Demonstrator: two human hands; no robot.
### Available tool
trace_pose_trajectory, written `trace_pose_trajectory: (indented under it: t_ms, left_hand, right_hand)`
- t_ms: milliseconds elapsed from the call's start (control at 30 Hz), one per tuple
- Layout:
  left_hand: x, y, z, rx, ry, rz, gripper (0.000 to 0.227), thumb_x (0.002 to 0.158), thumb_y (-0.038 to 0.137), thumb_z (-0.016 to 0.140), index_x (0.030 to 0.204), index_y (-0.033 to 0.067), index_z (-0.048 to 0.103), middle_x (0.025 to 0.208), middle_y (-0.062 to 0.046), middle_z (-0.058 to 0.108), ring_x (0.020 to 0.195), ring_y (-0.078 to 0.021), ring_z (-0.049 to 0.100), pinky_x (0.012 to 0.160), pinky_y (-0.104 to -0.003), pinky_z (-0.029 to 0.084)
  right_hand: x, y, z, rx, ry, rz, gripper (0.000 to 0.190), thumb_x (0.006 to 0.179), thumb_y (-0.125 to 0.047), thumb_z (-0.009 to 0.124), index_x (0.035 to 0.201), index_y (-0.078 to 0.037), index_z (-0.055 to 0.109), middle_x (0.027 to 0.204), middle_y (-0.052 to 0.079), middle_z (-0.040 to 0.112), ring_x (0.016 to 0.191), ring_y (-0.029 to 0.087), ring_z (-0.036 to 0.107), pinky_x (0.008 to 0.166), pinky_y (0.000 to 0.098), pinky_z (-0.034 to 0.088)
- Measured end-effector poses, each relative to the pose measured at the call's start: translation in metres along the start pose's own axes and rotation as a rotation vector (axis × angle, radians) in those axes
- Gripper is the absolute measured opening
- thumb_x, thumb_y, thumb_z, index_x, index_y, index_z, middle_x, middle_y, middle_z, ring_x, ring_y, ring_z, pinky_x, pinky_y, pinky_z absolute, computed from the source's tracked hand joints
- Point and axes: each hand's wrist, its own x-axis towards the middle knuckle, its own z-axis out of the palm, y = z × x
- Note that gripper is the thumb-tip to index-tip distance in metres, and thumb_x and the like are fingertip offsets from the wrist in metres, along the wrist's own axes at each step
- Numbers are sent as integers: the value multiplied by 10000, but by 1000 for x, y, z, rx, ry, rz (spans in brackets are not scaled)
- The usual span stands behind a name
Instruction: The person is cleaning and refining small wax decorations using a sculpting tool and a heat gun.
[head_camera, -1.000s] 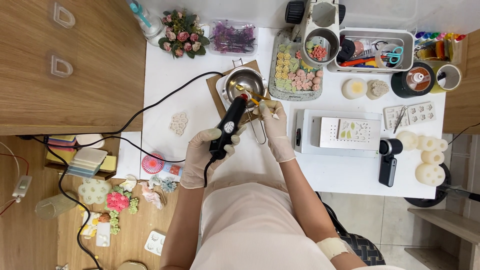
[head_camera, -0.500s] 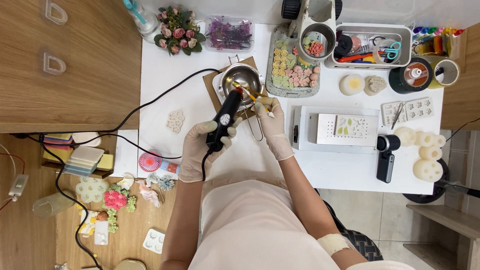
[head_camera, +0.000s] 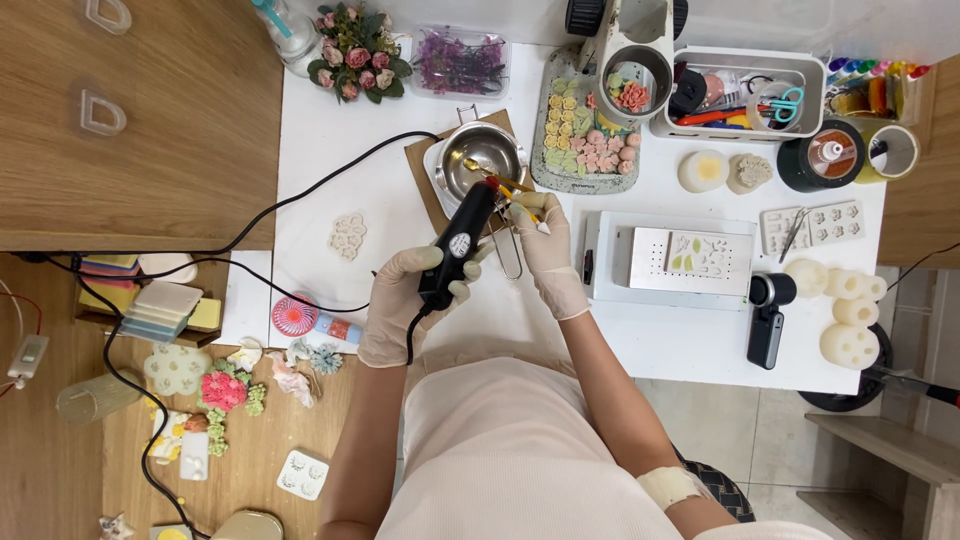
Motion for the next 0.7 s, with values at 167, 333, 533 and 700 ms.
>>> trace_pose_trajectory:
  t_ms: [167, 333, 533, 700]
  left_hand:
    - [1, -3, 14, 8, -4, 23, 696, 917, 15, 629, 1517, -164, 325, 1355, -298, 534, 1047, -289, 603, 814, -325, 581]
    - [-3, -5, 17, -11, 7, 44, 701, 907, 18, 621, 1515, -156, 319, 1364, -302, 529, 1043, -289, 603, 808, -320, 570]
    - [-7, -11, 7, -35, 21, 28, 712, 907, 17, 621, 1530, -134, 313, 1372, -310, 519, 1045, -292, 593, 816, -329, 576]
    - [-8, -12, 6, -18, 28, 30, 734, 897, 20, 631, 1536, -140, 307, 1374, -332, 511, 1038, -308, 594, 806, -332, 576]
  right_hand:
    - [-2, -4, -1, -19, -3, -1, 101, 977, -49, 638, 1078, -46, 631, 940, 26, 684, 848, 85, 578, 797, 253, 500]
    - [-6, -4, -3, -53, -16, -3, 123, 967, -36, 636, 1088, -55, 632, 954, 20, 673, 859, 81, 580, 817, 248, 500]
    - [-7, -2, -4, -107, -31, -52, 133, 978, -35, 641, 1108, -62, 643, 988, 16, 664, 928, 77, 579, 872, 241, 484]
    - [-7, 0, -3, -140, -11, -66, 126, 975, -45, 657, 1099, -67, 656, 996, 13, 682, 947, 80, 576, 874, 246, 491]
